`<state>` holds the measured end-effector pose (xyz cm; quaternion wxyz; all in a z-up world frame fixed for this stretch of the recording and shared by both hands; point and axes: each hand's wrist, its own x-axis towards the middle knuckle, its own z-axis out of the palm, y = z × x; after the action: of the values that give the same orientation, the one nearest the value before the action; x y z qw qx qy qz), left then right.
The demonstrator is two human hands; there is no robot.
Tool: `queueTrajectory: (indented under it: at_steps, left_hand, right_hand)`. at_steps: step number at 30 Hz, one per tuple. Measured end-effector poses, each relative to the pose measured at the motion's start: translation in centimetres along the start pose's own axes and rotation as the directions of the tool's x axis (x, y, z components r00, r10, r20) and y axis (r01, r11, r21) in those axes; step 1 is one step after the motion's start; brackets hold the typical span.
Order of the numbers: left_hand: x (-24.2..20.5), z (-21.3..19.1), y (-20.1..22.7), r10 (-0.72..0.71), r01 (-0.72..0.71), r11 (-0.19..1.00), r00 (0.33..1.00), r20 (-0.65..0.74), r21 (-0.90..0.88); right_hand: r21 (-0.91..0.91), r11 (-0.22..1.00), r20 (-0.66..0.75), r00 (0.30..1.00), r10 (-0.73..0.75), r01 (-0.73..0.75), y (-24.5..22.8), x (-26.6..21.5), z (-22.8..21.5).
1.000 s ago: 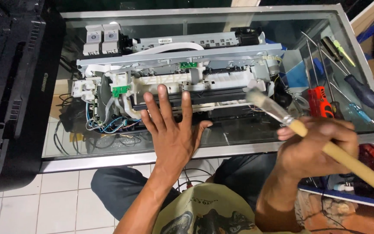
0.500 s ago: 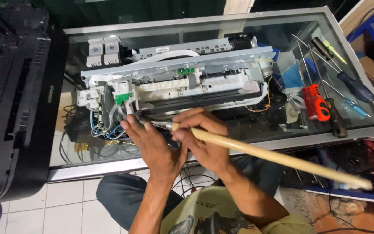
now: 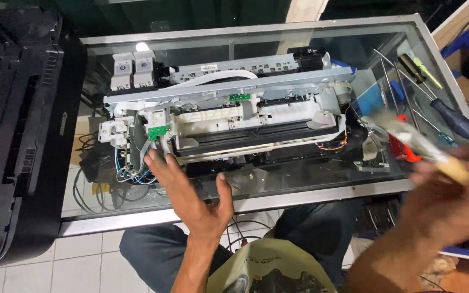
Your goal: The person cleans the internal components of a disassembled printer using a brush. They then use a screwdriver to adjust a small white plastic part connected to a circuit board.
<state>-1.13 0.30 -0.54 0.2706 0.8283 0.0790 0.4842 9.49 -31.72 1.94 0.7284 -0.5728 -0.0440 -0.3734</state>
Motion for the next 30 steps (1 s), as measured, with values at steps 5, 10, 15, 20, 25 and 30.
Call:
queueTrajectory:
  at_steps: [5,10,15,20,25,30]
  left_hand:
    - [-0.3,0.2,-0.1,0.05,-0.049,0.995,0.999,-0.012,0.089]
    - [-0.7,0.4,-0.4,0.067,-0.067,0.993,0.998,0.002,0.094]
    - [-0.6,0.6,-0.3,0.064,-0.061,0.99,0.998,-0.015,0.124]
    - [-1.4,0.6,-0.7,0.119,-0.115,0.983,0.993,-0.016,0.146]
    - [-3.0,3.1,-0.7,0.271,-0.283,0.92,0.959,0.081,0.271]
    - [0.1,3.6,2.5,0.267,-0.328,0.873,0.941,0.21,0.361]
  right_hand:
    - [0.139,0.99,0.603,0.795,-0.071,-0.017,-4.1,-1.9,10.2]
    - [-0.008,0.992,0.893,0.448,-0.05,0.128,-4.5,0.9,14.3]
    - [-0.057,0.981,0.964,0.265,0.006,0.185,-5.7,5.4,15.7]
    - [0.062,0.946,0.98,0.159,-0.117,0.317,-4.8,8.7,12.3]
    - [-0.087,0.964,0.949,0.314,0.005,0.25,-4.5,8.8,11.6]
    - [-0.036,0.968,0.952,0.303,-0.043,0.249,-2.4,8.7,12.0]
